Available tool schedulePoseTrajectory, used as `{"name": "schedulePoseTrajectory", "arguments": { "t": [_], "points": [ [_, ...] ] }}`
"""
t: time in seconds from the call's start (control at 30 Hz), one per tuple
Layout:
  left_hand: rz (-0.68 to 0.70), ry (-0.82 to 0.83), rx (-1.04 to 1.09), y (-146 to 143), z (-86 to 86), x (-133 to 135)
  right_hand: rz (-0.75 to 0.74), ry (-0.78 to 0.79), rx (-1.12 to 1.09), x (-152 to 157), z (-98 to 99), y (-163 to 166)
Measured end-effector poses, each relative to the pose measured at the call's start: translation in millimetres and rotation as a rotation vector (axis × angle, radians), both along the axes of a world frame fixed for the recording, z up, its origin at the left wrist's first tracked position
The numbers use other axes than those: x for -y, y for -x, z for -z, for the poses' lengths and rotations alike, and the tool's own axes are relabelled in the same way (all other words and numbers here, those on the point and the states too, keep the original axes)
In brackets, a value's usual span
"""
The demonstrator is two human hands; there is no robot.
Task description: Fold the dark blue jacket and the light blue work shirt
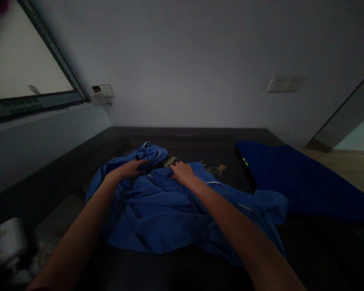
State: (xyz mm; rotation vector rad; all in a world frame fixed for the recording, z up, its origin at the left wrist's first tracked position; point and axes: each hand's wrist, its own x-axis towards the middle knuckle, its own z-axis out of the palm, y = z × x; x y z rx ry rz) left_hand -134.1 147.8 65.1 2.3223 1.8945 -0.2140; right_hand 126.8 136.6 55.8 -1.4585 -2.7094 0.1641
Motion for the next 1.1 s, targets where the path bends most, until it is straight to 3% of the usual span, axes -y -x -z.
{"name": "schedulePoseTrajectory", "arguments": {
  "t": [0.17,0.43,0.6,0.7,0.9,1.1],
  "points": [
    [0.009,-0.024,-0.014,3,-1.9,-3,0.184,-0.023,0.011,-15,-10.2,-42],
    [-0.101,-0.117,-0.001,-9,-7.3,1,0.639,-0.147,-0.116,-33,-39.1,-162],
    [-0.114,-0.13,0.011,-25,-11.8,6,0.757,-0.23,-0.164,-27,-53.0,-218],
    [-0.105,-0.075,-0.017,-35,-12.6,10,0.752,-0.203,-0.138,-21,-47.8,-234],
    [-0.01,0.039,-0.024,-40,-7.6,12,0.506,-0.063,-0.132,-14,-22.6,-239],
    [0.044,-0.019,-0.015,-46,-15.4,21,0.33,-0.395,-0.194,19,-37.5,-204]
  ]
}}
